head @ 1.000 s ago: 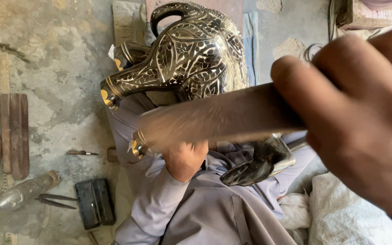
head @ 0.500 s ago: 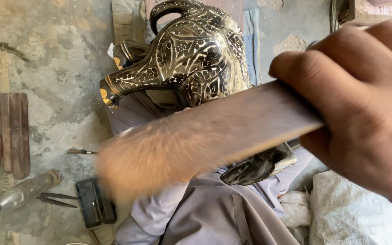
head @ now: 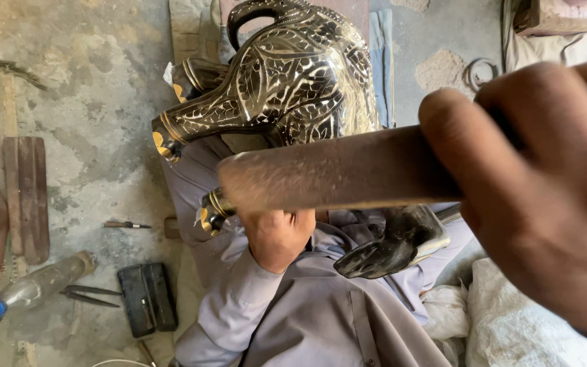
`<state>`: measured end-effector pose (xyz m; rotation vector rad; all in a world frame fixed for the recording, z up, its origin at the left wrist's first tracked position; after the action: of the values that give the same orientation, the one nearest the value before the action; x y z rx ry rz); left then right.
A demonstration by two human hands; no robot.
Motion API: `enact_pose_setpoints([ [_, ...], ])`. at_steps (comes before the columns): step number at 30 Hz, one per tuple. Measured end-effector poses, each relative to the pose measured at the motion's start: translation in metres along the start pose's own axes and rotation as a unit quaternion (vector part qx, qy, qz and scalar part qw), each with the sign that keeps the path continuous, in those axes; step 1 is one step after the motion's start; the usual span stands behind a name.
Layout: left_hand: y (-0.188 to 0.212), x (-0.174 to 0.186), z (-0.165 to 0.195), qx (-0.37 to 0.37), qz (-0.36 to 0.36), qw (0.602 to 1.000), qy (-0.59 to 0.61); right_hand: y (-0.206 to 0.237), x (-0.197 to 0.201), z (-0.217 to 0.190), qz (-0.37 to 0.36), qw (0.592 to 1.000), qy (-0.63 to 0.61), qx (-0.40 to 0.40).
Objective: The person sits on the floor holding a decorated metal animal figurine on their lap and hammers a small punch against its engraved surface with a wooden mallet, repositioning the punch to work different areas of the pattern.
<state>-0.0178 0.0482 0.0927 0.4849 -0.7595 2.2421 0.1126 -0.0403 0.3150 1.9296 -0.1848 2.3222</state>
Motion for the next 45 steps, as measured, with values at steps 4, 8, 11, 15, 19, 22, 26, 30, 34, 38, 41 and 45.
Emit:
enact_pose_setpoints([
  [4,0.002,0.001,-0.005,0.02,0.004,1.0,0.009,0.002,-0.002,0.001,0.002,1.0,0.002,-0.003],
  [8,0.007,-0.002,0.002,0.004,0.0,0.999,0.039,0.01,-0.004,0.005,-0.021,0.999,0.023,0.01],
  [11,0.008,-0.009,0.004,0.031,-0.003,0.997,0.075,0.02,-0.013,0.014,-0.023,0.998,0.056,-0.023],
  [15,0.009,-0.016,0.016,-0.015,0.019,1.0,0.013,0.039,-0.015,0.026,0.03,0.996,-0.062,-0.052],
  [19,0.007,-0.019,0.027,-0.011,0.007,1.0,0.015,0.052,-0.007,0.025,0.068,0.995,-0.074,-0.029],
  [22,0.0,-0.018,0.041,-0.005,-0.006,1.0,0.024,0.063,-0.007,0.023,0.061,0.998,-0.02,-0.025],
  [26,-0.012,-0.014,0.062,0.027,-0.054,0.996,0.063,0.105,-0.035,0.03,0.031,0.986,0.002,-0.163],
  [30,-0.015,0.014,0.068,0.094,-0.037,0.987,0.126,0.192,-0.07,0.031,0.097,0.935,-0.122,-0.32],
  [34,-0.007,0.038,0.043,0.2,-0.049,0.941,0.269,0.277,-0.136,0.024,0.177,0.792,-0.258,-0.525],
  [38,0.001,0.039,0.021,0.23,-0.079,0.918,0.312,0.336,-0.204,-0.015,0.084,0.692,-0.313,-0.645],
  [41,0.002,0.035,0.02,0.218,-0.111,0.924,0.295,0.364,-0.231,-0.046,0.065,0.633,-0.356,-0.684],
  [45,-0.008,0.028,0.03,0.16,-0.15,0.951,0.217,0.374,-0.232,-0.058,0.067,0.647,-0.342,-0.678],
])
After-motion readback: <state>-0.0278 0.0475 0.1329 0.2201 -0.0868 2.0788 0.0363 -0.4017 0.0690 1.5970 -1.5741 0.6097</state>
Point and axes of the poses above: each hand's wrist, its own y-axis away from the middle knuckle, its own x-axis out of the back of the hand, z = x × y, the point moved 6 cm from there along -y, towards the middle knuckle, and after that the axes turned 8 degrees about x, right-handed, at the moved point
